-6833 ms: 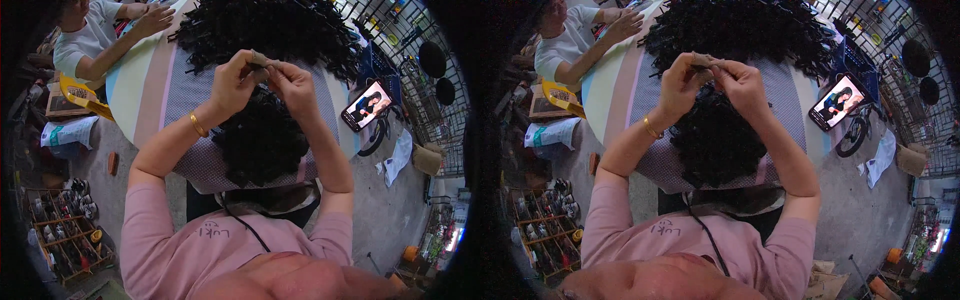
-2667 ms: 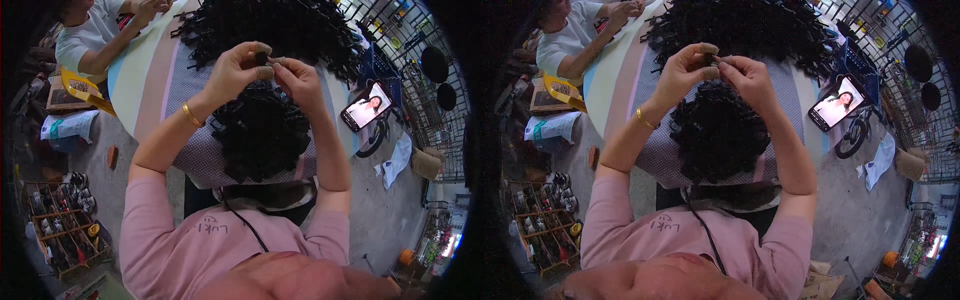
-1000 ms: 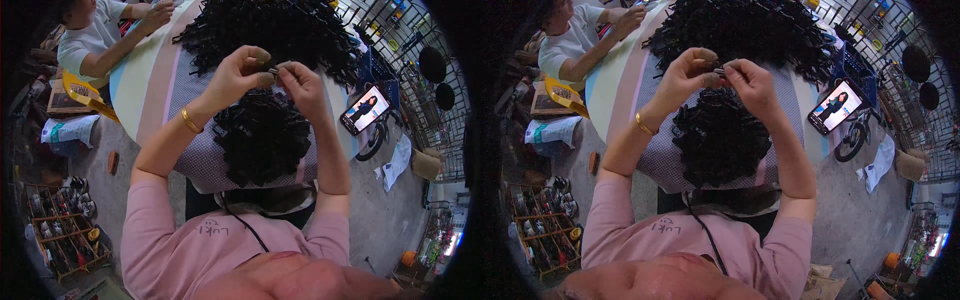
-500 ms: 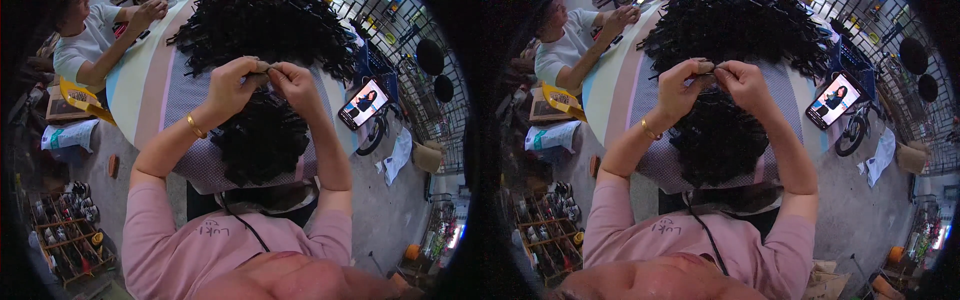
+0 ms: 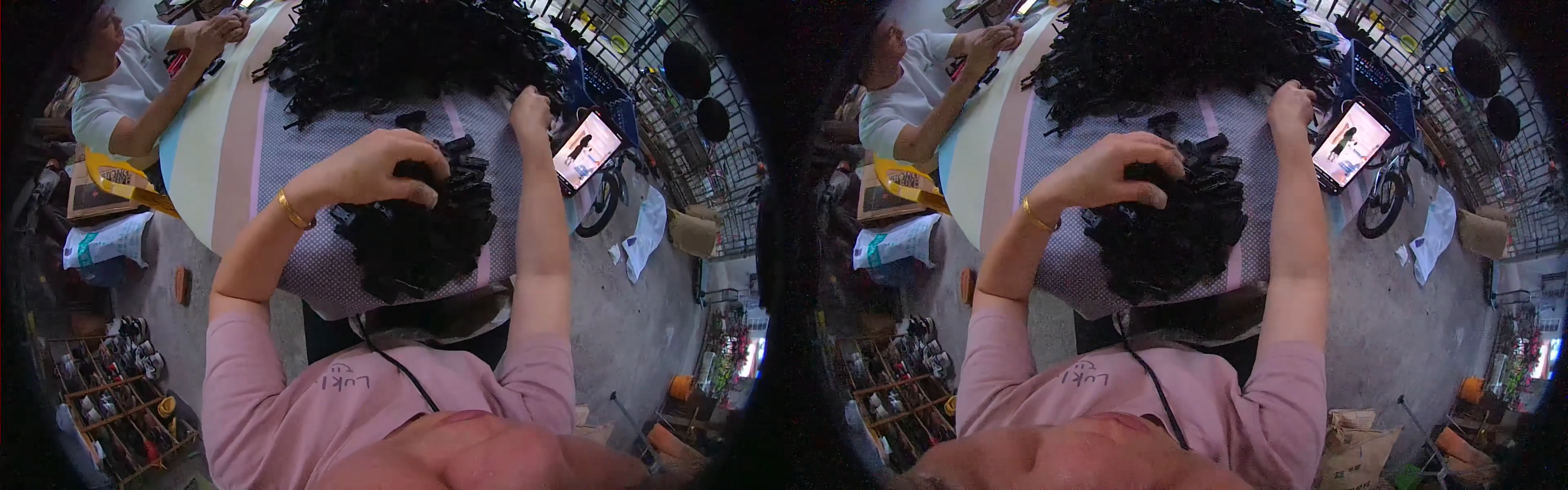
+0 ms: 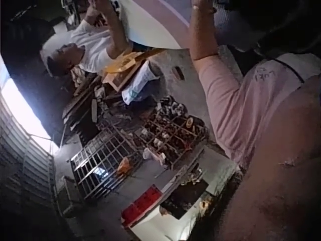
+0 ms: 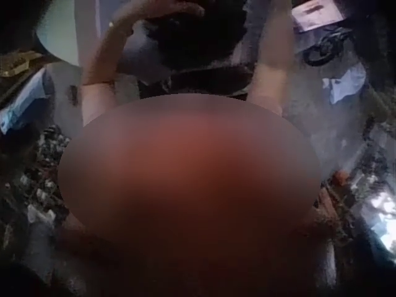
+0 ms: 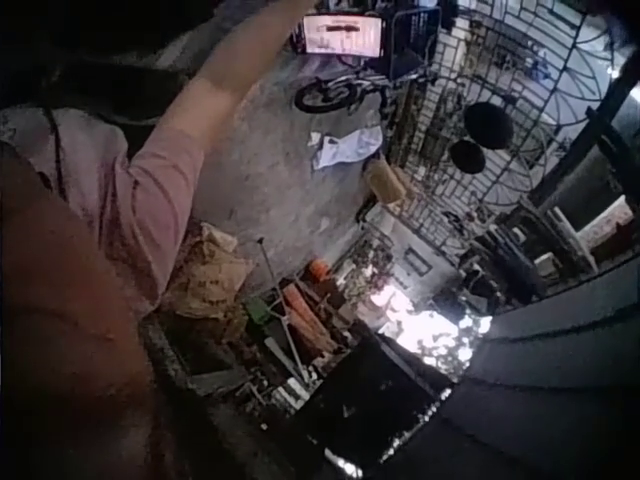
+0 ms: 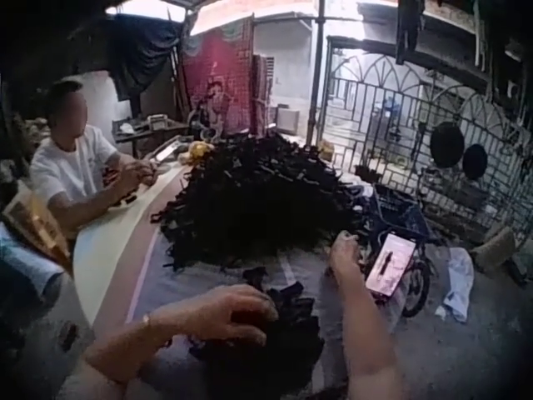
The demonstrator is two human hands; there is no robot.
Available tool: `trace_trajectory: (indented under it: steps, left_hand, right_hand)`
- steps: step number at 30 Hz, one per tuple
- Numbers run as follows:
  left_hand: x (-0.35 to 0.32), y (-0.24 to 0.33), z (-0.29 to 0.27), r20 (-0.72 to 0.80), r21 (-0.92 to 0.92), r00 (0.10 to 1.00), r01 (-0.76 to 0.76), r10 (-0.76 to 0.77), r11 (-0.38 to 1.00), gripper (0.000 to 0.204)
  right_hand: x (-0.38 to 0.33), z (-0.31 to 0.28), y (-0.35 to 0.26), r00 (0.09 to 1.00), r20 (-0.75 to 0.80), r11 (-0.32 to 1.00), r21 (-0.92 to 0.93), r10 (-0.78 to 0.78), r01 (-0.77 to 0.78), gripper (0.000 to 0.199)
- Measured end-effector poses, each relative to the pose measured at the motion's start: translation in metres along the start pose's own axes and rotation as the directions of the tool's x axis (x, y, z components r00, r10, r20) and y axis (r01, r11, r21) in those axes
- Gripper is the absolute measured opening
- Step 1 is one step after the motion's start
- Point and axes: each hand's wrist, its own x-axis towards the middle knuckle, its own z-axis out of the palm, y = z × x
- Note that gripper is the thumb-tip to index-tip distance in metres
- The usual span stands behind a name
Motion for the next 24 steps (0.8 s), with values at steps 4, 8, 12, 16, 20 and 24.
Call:
trace_trajectory:
  steps: [4, 8, 12, 16, 20, 24]
  left_hand:
    - [-0.004, -0.011, -0.005, -0.060, -0.099, 0.995, 0.071, -0.077, 0.993, 0.028]
    - [-0.004, -0.023, -0.009, -0.207, -0.348, 0.890, 0.322, -0.407, 0.881, 0.028]
    - [-0.005, -0.042, -0.004, -0.540, -0.121, 0.803, 0.222, -0.252, 0.968, 0.042]
    - [0.004, -0.037, 0.005, -0.625, 0.147, 0.779, 0.173, -0.044, 0.974, 0.056]
    - [0.003, -0.038, 0.014, -0.666, 0.153, 0.744, 0.202, -0.050, 0.967, 0.065]
    - [0.001, -0.030, 0.012, -0.663, 0.151, 0.747, 0.193, -0.045, 0.970, 0.066]
  right_hand:
    - [-0.013, -0.034, -0.011, 0.980, 0.114, 0.987, 0.021, -0.162, 0.160, 0.020]
    - [-0.025, -0.053, -0.024, 0.959, 0.133, 0.968, 0.018, -0.251, 0.251, 0.020]
    - [-0.057, -0.082, -0.044, 0.871, -0.135, 0.761, 0.436, -0.473, 0.481, 0.021]
    - [-0.090, -0.095, -0.065, 0.804, 0.035, 0.350, 0.911, -0.594, 0.219, 0.021]
    - [-0.115, -0.102, -0.075, 0.791, 0.110, 0.253, 0.966, -0.601, 0.058, 0.021]
    - [-0.128, -0.117, -0.073, 0.722, 0.096, 0.143, 0.990, -0.685, 0.004, 0.020]
